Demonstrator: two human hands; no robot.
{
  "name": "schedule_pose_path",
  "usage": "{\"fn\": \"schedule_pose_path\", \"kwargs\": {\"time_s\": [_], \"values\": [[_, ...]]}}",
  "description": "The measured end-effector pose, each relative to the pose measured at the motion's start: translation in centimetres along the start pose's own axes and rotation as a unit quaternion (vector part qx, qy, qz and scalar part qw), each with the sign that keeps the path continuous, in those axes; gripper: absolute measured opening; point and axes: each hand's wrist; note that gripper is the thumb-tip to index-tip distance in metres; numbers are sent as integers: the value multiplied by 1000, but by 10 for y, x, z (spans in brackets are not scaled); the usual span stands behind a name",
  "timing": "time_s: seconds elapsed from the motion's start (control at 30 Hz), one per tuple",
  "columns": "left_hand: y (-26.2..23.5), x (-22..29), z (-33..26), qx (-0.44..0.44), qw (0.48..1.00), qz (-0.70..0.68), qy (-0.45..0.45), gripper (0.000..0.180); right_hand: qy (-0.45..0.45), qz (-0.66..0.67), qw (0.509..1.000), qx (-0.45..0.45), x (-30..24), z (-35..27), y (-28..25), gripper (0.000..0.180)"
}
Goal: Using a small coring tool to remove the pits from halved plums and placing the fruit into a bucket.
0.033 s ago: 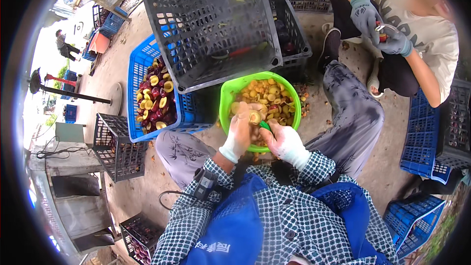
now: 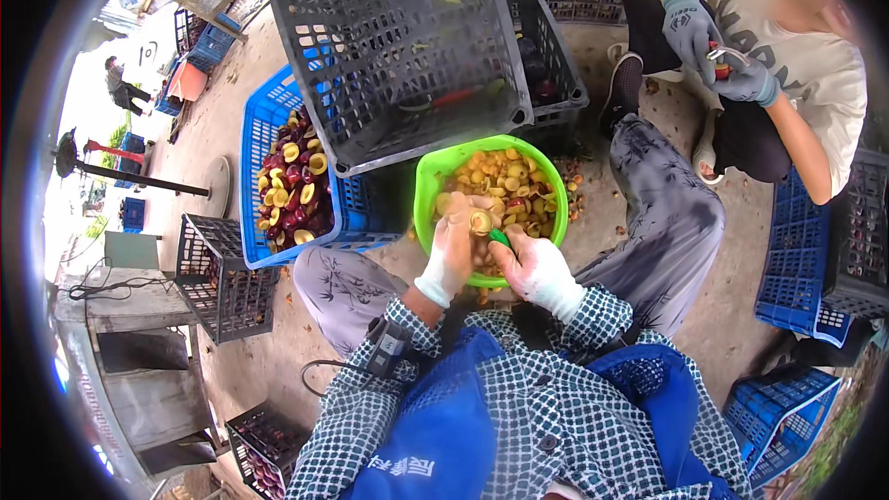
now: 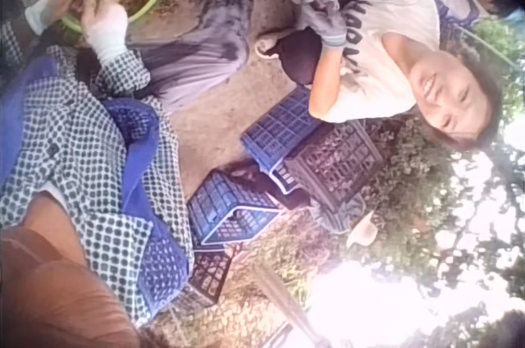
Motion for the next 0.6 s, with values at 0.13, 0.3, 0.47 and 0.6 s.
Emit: {"fn": "schedule_pose_path", "kwargs": {"time_s": [0.13, 0.3, 0.47, 0.6], "values": [[5, 1, -3, 6, 999, 9, 30, 70, -13, 15, 1000, 5, 2, 0, 2, 34], [11, -1, -2, 48, 998, 23, 37, 78, 33, 83, 995, -44, -2, -1, -1, 38], [14, -1, 2, 19, 996, 30, 77, 82, 116, 216, 960, -136, -4, -1, 0, 40], [18, 0, 3, 25, 998, -3, 66, 80, 346, 457, 754, -321, -16, 5, -22, 41]]}}
Point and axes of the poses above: each hand's wrist, its own z-axis towards the middle knuckle, its own y-axis out of the palm, x = y × z, and after that the axes turned 14 degrees about x, right-handed
